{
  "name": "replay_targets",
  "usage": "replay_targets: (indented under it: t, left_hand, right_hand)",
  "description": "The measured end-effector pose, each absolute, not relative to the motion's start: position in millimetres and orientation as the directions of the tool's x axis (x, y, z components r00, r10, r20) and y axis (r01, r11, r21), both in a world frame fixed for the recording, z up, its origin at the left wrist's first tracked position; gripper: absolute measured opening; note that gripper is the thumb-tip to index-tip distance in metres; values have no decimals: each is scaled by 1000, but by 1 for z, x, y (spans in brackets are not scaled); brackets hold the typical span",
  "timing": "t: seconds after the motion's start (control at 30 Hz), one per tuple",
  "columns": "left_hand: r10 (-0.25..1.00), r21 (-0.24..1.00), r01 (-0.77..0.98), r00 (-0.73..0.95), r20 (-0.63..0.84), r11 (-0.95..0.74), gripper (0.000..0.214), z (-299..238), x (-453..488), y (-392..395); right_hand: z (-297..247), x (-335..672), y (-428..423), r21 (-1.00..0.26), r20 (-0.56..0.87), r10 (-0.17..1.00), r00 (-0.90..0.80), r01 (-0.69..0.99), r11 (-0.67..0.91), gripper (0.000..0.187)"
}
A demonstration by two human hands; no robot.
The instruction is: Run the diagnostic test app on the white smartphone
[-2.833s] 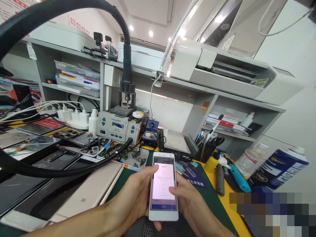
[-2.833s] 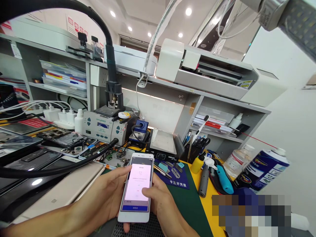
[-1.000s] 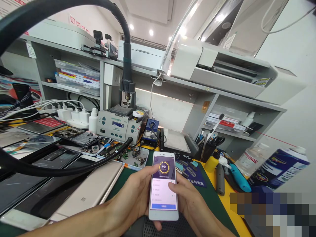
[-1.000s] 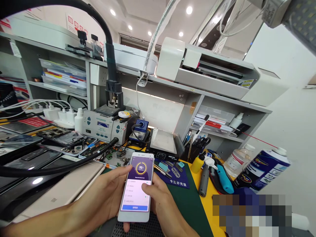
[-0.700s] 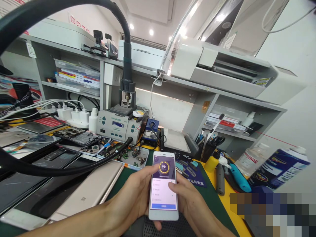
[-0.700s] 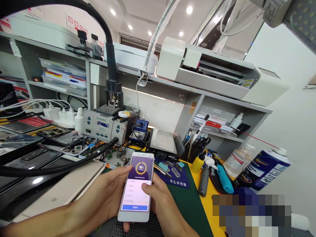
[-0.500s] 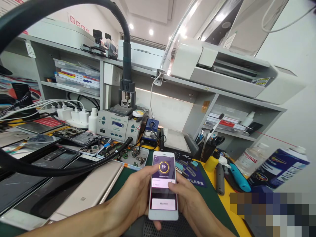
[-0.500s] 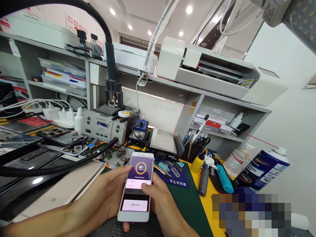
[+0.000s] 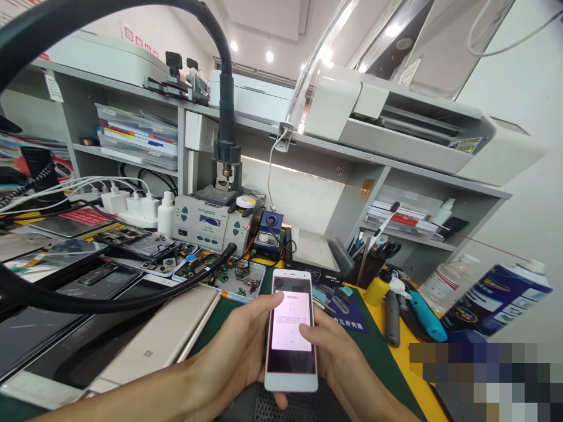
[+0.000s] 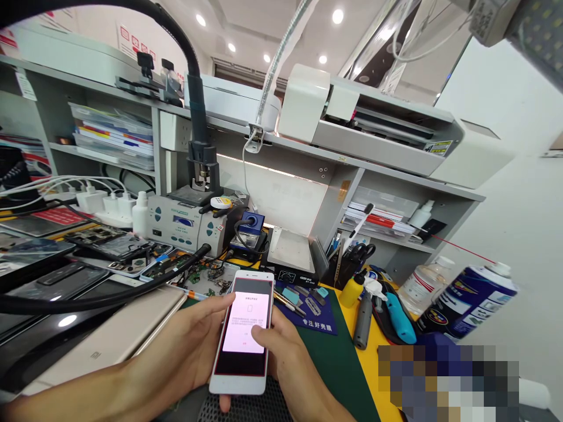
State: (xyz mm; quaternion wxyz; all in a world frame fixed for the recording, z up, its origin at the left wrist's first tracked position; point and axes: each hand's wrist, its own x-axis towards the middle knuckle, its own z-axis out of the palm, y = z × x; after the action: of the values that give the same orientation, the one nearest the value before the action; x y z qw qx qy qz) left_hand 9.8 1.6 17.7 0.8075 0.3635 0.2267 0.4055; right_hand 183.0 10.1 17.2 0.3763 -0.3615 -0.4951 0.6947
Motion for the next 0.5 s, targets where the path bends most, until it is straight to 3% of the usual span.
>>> replay_targets:
  t: [0.5]
  left_hand:
    - [817,760,-504,573,-64,412,49,13,10,2]
  right_hand:
    - [18,182,11,-960,-142,882,-450,-154,-233,52]
